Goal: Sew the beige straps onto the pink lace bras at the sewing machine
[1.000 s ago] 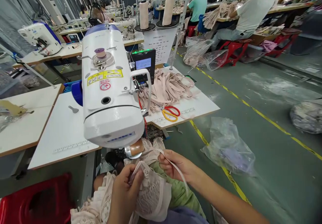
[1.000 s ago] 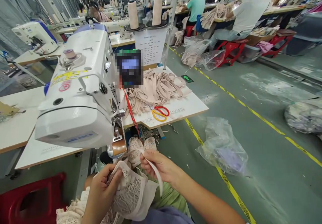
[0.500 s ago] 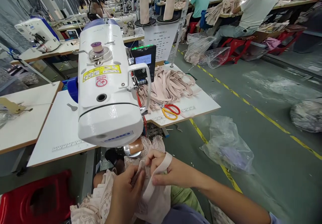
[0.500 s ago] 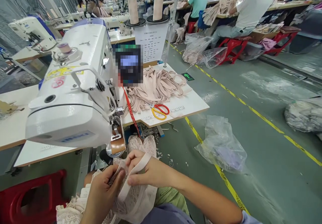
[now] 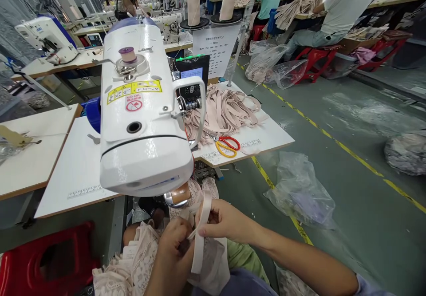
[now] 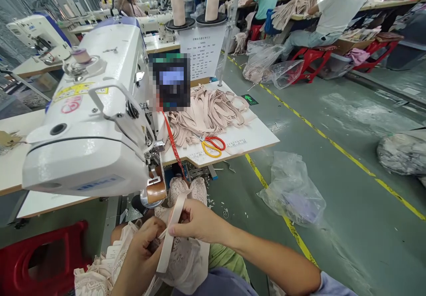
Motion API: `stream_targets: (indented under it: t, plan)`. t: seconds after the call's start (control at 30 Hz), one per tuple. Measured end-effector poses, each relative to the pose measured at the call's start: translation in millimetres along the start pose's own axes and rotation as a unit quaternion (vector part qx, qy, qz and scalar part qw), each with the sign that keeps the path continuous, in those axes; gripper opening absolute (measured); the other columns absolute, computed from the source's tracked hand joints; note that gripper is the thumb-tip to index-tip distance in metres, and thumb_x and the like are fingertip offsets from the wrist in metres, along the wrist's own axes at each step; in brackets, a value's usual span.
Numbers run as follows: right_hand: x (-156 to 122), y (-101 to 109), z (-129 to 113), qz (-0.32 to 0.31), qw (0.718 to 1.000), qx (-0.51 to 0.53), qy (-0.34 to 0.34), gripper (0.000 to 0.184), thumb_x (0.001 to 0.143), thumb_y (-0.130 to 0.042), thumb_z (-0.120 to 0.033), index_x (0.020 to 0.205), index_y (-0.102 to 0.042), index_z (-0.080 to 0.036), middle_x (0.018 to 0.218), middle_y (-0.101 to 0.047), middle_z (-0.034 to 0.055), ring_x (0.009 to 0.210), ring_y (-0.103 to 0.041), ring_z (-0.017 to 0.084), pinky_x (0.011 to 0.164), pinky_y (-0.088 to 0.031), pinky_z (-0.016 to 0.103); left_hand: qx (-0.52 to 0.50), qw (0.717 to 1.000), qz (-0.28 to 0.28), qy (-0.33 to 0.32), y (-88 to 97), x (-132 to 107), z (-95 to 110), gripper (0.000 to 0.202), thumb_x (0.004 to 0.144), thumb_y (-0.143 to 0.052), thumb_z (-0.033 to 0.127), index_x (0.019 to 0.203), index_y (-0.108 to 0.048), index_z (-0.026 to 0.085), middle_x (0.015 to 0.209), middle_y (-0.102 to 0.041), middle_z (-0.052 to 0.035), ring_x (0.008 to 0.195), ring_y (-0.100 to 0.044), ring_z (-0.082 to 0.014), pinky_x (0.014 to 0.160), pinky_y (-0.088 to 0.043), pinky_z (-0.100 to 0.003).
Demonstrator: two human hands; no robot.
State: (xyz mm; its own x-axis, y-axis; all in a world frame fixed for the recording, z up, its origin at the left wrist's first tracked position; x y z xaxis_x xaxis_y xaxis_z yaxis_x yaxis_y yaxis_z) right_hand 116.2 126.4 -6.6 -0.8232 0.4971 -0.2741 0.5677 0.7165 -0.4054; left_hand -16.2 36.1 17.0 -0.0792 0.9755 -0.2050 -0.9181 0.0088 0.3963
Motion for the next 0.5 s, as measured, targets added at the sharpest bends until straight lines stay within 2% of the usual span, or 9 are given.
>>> stream_targets:
  t: [0.07, 0.17, 0.23, 0.3, 0.33, 0.4, 0.43, 0.5]
  plan:
    - [2.0, -0.6, -3.2, 0.015, 1.000, 0.012, 0.017, 0.028, 0.070, -0.081, -0.034, 0.082, -0.066, -0.013, 0.074, -0.064, -0.0004, 0.067, -0.056, 0.011, 0.063, -0.041, 0.022, -0.054, 0.998, 0.009, -0.011, -7.0, -0.1, -1.0, 0.023, 0.089, -0.055, 0.038, 0.077, -0.059, 0.018, 0.093, -0.059, -0.0057, 0.082, -0.055, -0.0167, 0.071, -0.046, -0.024]
    - [8.4, 2.2, -11.0, 0.026, 0.999, 0.033, 0.032, 0.029, 0.069, -0.082, -0.034, 0.080, -0.064, -0.014, 0.074, -0.063, -0.0014, 0.067, -0.055, 0.010, 0.063, -0.042, 0.022, -0.111, 0.991, 0.076, -0.009, -20.6, -5.1, -14.9, 0.026, 0.094, -0.049, 0.040, 0.079, -0.056, 0.020, 0.076, -0.058, -0.0014, 0.065, -0.053, -0.0133, 0.061, -0.045, -0.022]
    - [14.7, 8.5, -17.9, 0.022, 0.999, 0.035, 0.014, 0.032, 0.070, -0.082, -0.038, 0.080, -0.062, -0.015, 0.077, -0.065, -0.0010, 0.068, -0.057, 0.010, 0.064, -0.045, 0.022, -0.086, 0.984, 0.154, -0.028, -21.8, -9.8, -23.6, 0.022, 0.093, -0.051, 0.040, 0.091, -0.058, 0.019, 0.073, -0.063, -0.0017, 0.063, -0.058, -0.0144, 0.061, -0.048, -0.023]
    - [22.0, 18.9, -27.9, 0.012, 1.000, 0.019, -0.013, 0.035, 0.074, -0.078, -0.045, 0.083, -0.060, -0.016, 0.079, -0.067, 0.0003, 0.069, -0.061, 0.011, 0.063, -0.047, 0.022, 0.001, 0.977, 0.196, -0.082, -14.1, -11.2, -22.7, 0.025, 0.092, -0.054, 0.035, 0.110, -0.062, 0.019, 0.085, -0.073, -0.0075, 0.073, -0.068, -0.0183, 0.069, -0.053, -0.027]
    - [26.2, 24.8, -34.2, 0.000, 1.000, 0.002, -0.024, 0.036, 0.076, -0.075, -0.047, 0.084, -0.060, -0.016, 0.079, -0.068, 0.0013, 0.068, -0.062, 0.011, 0.062, -0.048, 0.022, 0.055, 0.974, 0.187, -0.117, -8.3, -9.6, -18.6, 0.029, 0.092, -0.054, 0.031, 0.118, -0.063, 0.020, 0.091, -0.075, -0.0097, 0.077, -0.071, -0.0198, 0.071, -0.054, -0.027]
    - [36.1, 36.8, -48.2, -0.025, 0.998, -0.044, -0.031, 0.037, 0.075, -0.075, -0.048, 0.086, -0.061, -0.014, 0.077, -0.068, 0.0022, 0.065, -0.063, 0.011, 0.061, -0.049, 0.022, 0.148, 0.965, 0.123, -0.179, 4.8, -2.7, -7.9, 0.029, 0.091, -0.053, 0.024, 0.116, -0.068, 0.024, 0.097, -0.078, -0.0090, 0.079, -0.074, -0.0194, 0.068, -0.054, -0.024]
    - [42.0, 42.3, -55.0, -0.033, 0.996, -0.071, -0.029, 0.037, 0.073, -0.076, -0.046, 0.086, -0.062, -0.014, 0.075, -0.068, 0.0017, 0.062, -0.062, 0.011, 0.059, -0.049, 0.022, 0.171, 0.962, 0.113, -0.180, 14.0, 1.9, -3.6, 0.030, 0.092, -0.052, 0.022, 0.115, -0.070, 0.025, 0.099, -0.078, -0.0075, 0.077, -0.074, -0.0183, 0.066, -0.054, -0.022]
    - [55.3, 50.4, -66.4, -0.032, 0.992, -0.121, -0.012, 0.035, 0.071, -0.079, -0.043, 0.081, -0.063, -0.014, 0.069, -0.064, -0.0006, 0.059, -0.060, 0.010, 0.057, -0.047, 0.022, 0.183, 0.966, 0.117, -0.142, 31.4, 11.5, 2.6, 0.030, 0.093, -0.050, 0.024, 0.114, -0.071, 0.025, 0.102, -0.078, -0.0052, 0.082, -0.075, -0.0178, 0.070, -0.054, -0.021]
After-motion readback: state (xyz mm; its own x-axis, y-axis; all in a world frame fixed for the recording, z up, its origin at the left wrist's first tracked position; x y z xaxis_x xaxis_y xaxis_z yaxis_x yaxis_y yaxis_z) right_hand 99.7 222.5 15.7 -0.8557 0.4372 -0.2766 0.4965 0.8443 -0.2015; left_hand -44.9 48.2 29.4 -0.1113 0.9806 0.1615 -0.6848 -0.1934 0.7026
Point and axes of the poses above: each hand's wrist, its own x-axis towards the middle knuckle, its own y-axis out of the back of the hand, z = x × y, the point moved 4 cm from there along x, towards the middle knuckle
